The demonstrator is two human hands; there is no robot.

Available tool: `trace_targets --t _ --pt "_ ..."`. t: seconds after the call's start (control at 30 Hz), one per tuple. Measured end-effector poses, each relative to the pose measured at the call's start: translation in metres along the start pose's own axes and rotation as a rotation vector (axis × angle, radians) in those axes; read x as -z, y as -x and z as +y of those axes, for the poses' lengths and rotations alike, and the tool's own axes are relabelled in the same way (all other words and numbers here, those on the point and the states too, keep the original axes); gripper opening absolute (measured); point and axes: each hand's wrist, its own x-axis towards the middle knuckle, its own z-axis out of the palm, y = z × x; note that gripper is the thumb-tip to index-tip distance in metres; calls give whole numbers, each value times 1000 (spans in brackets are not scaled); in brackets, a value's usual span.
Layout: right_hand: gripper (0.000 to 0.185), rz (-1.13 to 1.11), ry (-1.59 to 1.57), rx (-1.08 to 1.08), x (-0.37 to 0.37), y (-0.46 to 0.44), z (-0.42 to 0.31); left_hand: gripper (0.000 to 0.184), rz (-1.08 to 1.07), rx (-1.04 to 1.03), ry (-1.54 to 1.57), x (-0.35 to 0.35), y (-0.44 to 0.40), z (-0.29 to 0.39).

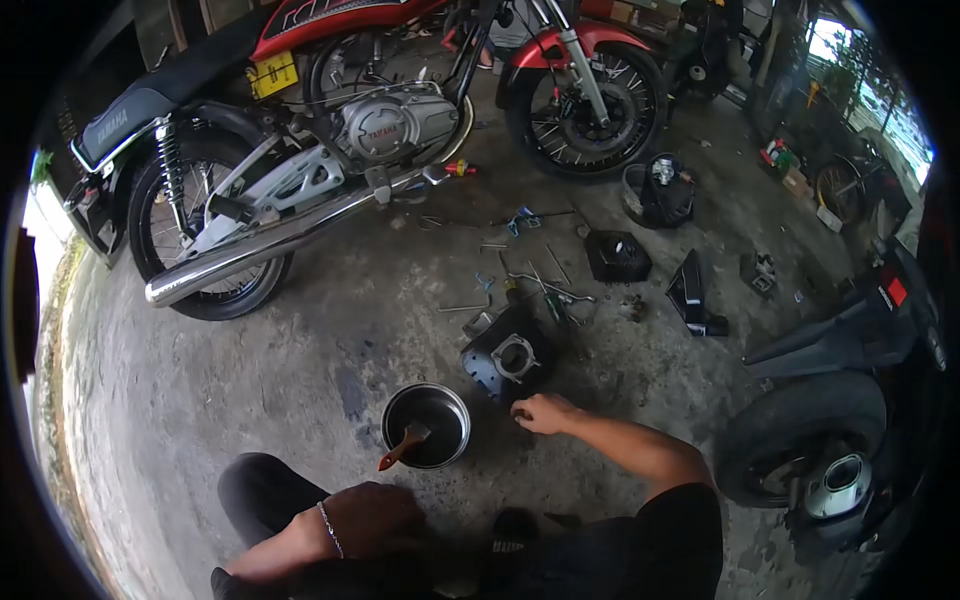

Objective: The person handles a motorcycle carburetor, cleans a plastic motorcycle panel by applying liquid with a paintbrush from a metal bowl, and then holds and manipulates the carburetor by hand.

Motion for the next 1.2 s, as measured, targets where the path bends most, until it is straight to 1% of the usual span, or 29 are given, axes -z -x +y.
trace_targets --t 0.07,0.13,0.3,0.5,0.63,0.73,0.83,0.9,0.97,1.0,1.03,1.07,1.13,1.2 --pt "24 23 4 -27 -3 -4 4 37 4 9 3 2 1 0" --pt "22 -12 28 -16 -2 -7 4 42 25 37 14 3 3 1" --pt "21 -39 35 -47 6 -7 -6 48 46 30 14 3 5 4" --pt "20 -40 50 -63 11 -5 -9 49 9 53 8 12 5 10" --pt "20 -27 51 -41 11 -4 -8 49 66 62 -52 17 6 15" --pt "20 -38 76 -66 13 0 -3 47 106 47 -84 20 6 20" --pt "20 37 9 -210 16 7 12 46 161 55 -69 21 6 31" --pt "22 70 65 -305 29 14 22 44 152 -91 41 40 3 40" --pt "25 74 295 -304 40 26 45 43 148 -248 139 52 2 47" --pt "25 46 363 -342 53 33 49 43 151 -252 148 50 2 49" --pt "26 21 434 -380 66 39 52 43 166 -243 98 48 3 49" --pt "25 -48 569 -416 79 40 56 43 183 -236 45 45 3 48" --pt "26 -122 682 -543 100 34 66 42 222 -217 -56 43 4 47" --pt "27 -99 671 -736 117 15 75 41 252 -178 -118 50 0 46"
